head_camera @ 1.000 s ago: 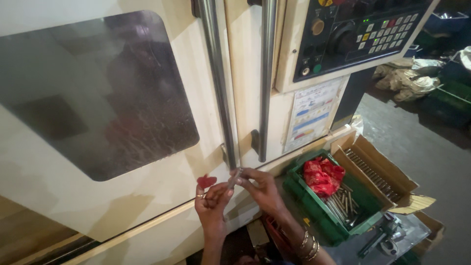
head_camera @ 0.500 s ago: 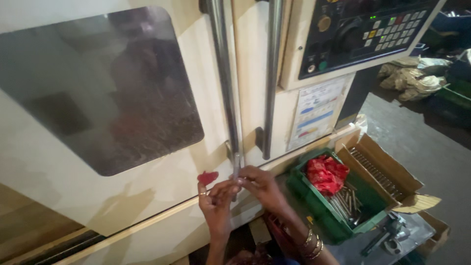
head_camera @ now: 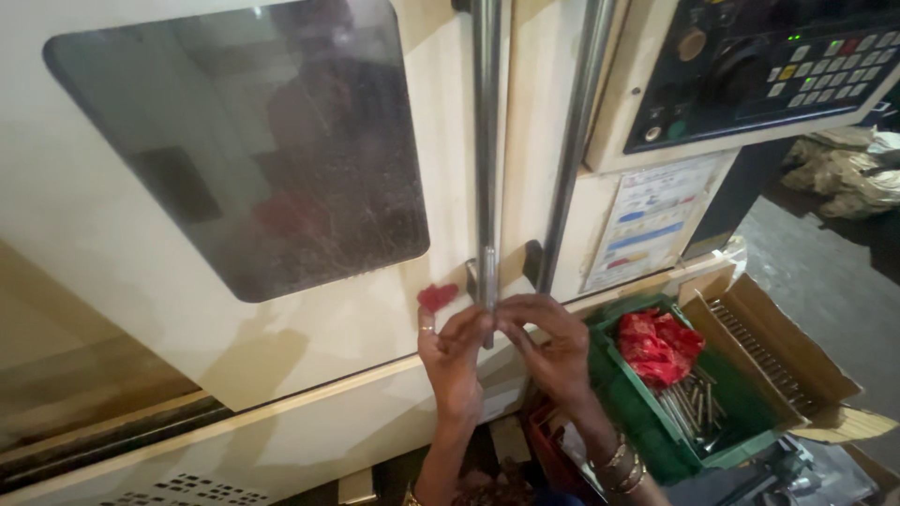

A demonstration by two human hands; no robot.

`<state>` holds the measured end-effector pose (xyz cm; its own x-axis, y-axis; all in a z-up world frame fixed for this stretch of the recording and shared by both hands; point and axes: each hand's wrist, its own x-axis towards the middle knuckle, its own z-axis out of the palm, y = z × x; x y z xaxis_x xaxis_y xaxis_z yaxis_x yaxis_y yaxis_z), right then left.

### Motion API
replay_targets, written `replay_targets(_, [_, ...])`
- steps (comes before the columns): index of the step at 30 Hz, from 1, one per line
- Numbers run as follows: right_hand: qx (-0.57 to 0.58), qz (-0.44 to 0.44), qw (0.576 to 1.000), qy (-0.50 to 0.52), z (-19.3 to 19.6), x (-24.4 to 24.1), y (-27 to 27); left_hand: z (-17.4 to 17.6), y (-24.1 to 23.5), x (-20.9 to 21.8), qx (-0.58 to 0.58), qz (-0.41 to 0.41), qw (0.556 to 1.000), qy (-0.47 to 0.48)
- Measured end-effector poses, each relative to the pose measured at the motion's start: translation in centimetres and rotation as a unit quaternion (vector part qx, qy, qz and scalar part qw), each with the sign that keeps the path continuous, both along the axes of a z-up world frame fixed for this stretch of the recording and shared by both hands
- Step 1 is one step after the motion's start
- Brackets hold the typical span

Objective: The person operates a CNC lathe by opening and closing the machine door, inserting a metal rod into the chuck, and using a red cloth to wipe the rod. The person repeats this process multiple times, handling the rod and cloth with both hands.

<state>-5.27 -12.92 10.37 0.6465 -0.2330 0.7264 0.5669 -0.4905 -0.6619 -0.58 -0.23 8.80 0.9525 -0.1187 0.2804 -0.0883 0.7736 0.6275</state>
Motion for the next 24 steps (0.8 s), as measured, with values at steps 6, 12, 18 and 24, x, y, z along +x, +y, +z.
replay_targets(6, [0.140, 0.091, 0.984, 0.057, 3.3, 0.2, -0.9, 1.4, 0.2, -0.2, 0.031, -0.026, 0.999, 0.004])
replay_targets(12, [0.210, 0.105, 0.962, 0.140, 4.6, 0.1, -1.4, 2.2, -0.6, -0.7, 0.067, -0.056, 0.996, 0.017])
replay_targets(18, [0.253, 0.135, 0.955, 0.079, 3.8, 0.6, -1.5, 1.9, -1.2, -0.9, 0.053, -0.023, 0.996, -0.065])
replay_targets(24, [0.208, 0.117, 0.968, 0.076, 2.8, 0.9, -1.6, 1.1, -2.0, -0.6, 0.078, 0.020, 0.996, -0.027])
